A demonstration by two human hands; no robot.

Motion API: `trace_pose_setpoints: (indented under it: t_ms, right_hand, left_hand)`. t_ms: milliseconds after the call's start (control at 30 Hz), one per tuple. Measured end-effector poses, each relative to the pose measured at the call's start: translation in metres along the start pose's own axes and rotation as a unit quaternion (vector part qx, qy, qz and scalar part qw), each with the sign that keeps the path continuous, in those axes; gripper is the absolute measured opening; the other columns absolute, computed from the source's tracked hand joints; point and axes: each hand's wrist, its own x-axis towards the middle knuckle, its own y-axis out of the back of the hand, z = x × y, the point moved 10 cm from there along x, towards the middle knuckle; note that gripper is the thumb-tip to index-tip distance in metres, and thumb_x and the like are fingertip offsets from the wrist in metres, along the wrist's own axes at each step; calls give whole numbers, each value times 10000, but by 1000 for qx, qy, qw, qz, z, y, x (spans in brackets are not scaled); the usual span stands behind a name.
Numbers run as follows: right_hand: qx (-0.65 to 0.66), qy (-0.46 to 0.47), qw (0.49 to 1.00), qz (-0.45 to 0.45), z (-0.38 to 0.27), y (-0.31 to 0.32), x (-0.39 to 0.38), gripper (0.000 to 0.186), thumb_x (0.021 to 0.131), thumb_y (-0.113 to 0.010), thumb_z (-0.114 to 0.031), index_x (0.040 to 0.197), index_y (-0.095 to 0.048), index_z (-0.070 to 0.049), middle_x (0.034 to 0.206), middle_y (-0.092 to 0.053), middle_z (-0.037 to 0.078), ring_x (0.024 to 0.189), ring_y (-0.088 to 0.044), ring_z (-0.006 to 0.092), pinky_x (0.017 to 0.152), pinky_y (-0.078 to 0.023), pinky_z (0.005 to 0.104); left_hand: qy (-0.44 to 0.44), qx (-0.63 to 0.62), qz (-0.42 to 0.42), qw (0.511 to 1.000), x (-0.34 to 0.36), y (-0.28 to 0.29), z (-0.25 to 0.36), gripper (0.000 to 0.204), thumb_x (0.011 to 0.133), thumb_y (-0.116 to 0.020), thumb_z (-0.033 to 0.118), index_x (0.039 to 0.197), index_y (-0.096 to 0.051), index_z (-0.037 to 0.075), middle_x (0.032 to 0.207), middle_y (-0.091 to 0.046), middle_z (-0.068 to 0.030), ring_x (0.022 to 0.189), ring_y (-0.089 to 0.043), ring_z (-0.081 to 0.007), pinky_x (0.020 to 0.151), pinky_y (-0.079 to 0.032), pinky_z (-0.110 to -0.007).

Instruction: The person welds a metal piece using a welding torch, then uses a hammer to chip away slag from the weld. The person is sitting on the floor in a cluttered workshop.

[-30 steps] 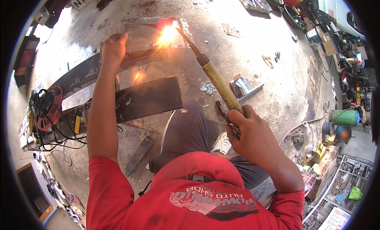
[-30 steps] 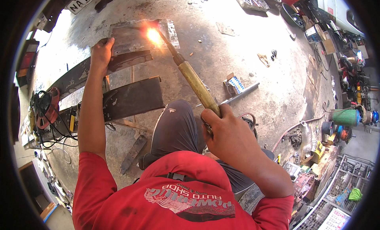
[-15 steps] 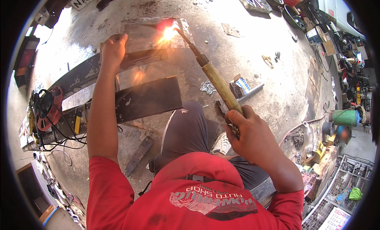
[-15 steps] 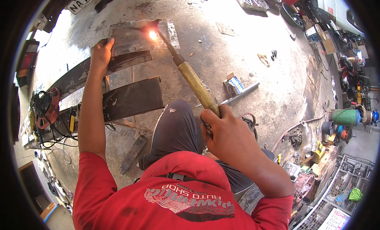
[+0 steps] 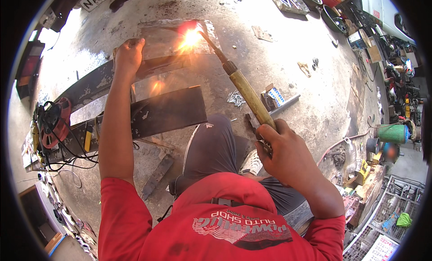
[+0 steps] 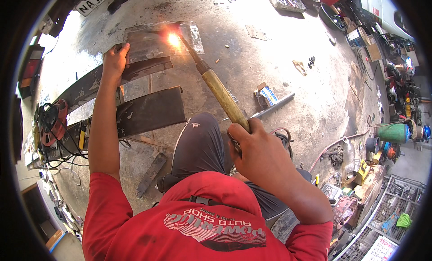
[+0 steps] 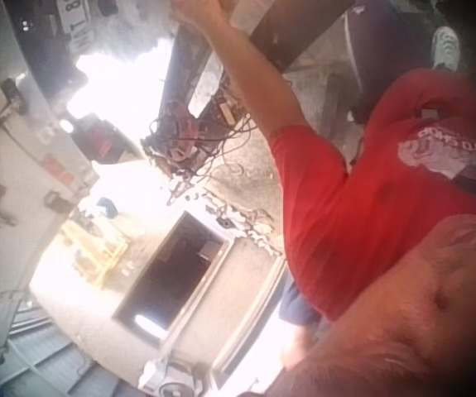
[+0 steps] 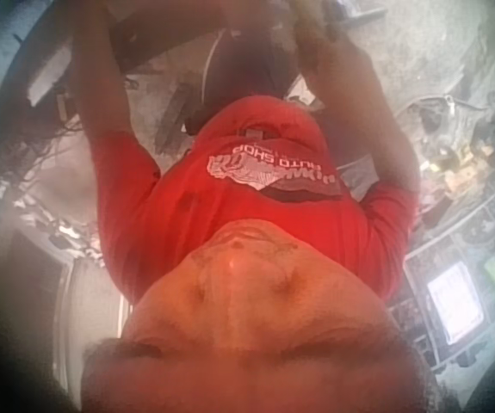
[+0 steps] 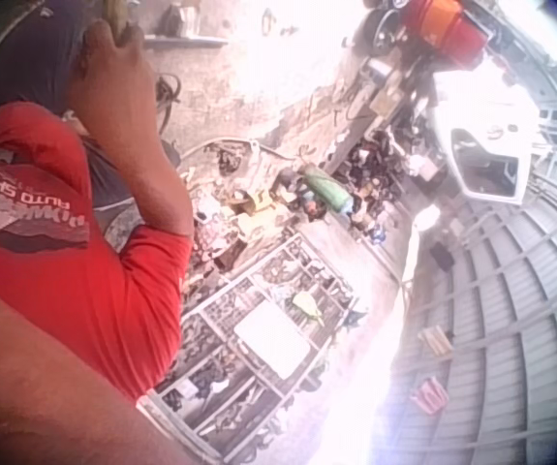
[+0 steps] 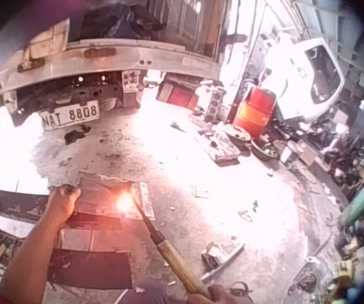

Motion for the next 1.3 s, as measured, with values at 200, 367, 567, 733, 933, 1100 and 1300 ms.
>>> trace_pose_setpoints:
  t_ms: [200, 367, 567, 733, 933, 1100, 1300]
  right_hand:
    - [5, 2, 1000, 6, 0, 1, 1, 196, 994, -700, -211, 1146, -628, -110, 1071, -629, 241, 821, -729, 503, 705, -625, 568]
    - [19, 0, 1000, 18, 1, 6, -2, 179, 995, -706, -221, 1121, -633, -117, 1073, -632, 213, 810, -731, 468, 700, -624, 551]
    - [73, 32, 986, 146, -9, 60, -22, 202, 917, -798, -130, 1075, -672, -139, 1006, -634, 151, 761, -728, 379, 657, -604, 495]
    - [84, 41, 963, 252, -1, 93, -42, 236, 881, -810, -39, 1078, -697, -102, 983, -651, 138, 725, -702, 342, 642, -556, 443]
    - [88, 13, 974, 209, 16, 74, -37, 208, 901, -800, -54, 1074, -692, -91, 965, -640, 151, 728, -716, 336, 650, -572, 446]
    - [119, 0, 979, 165, 26, 51, -30, 194, 910, -798, -81, 1072, -692, -93, 966, -639, 161, 727, -726, 362, 658, -594, 469]
    - [110, 4, 981, 158, 27, 47, -29, 197, 912, -803, -105, 1076, -695, -95, 966, -643, 163, 738, -722, 375, 669, -591, 481]
  left_hand:
    - [-59, -8, 38, 998, 1, 3, 7, 295, 1049, -702, 318, 923, -666, 54, 685, -563, -5, 598, -524, -127, 595, -444, -322]
    - [-42, -141, 33, 989, 11, -2, -2, 259, 1063, -691, 294, 957, -685, 58, 734, -591, 1, 611, -510, -114, 566, -418, -317]
    - [-70, -272, -18, 960, 17, 24, 47, 234, 1077, -679, 313, 997, -679, 93, 754, -595, 19, 629, -530, -105, 558, -408, -288]
    - [-8, 135, 0, 991, 5, -1, 32, 441, 1081, -630, 424, 1200, -702, 6, 935, -766, -172, 797, -757, -256, 779, -580, -412]
    - [-19, 270, -32, 962, 9, 1, 17, 568, 1086, -598, 484, 1316, -656, -32, 992, -779, -236, 768, -781, -324, 815, -597, -469]
    - [-29, 133, -16, 990, -11, -3, 22, 533, 1082, -630, 435, 1325, -654, -38, 990, -767, -183, 794, -761, -265, 772, -593, -429]
    - [20, -198, -2, 980, -9, -3, 16, 369, 1078, -687, 393, 1213, -707, 50, 1067, -717, -54, 831, -665, -184, 638, -516, -304]
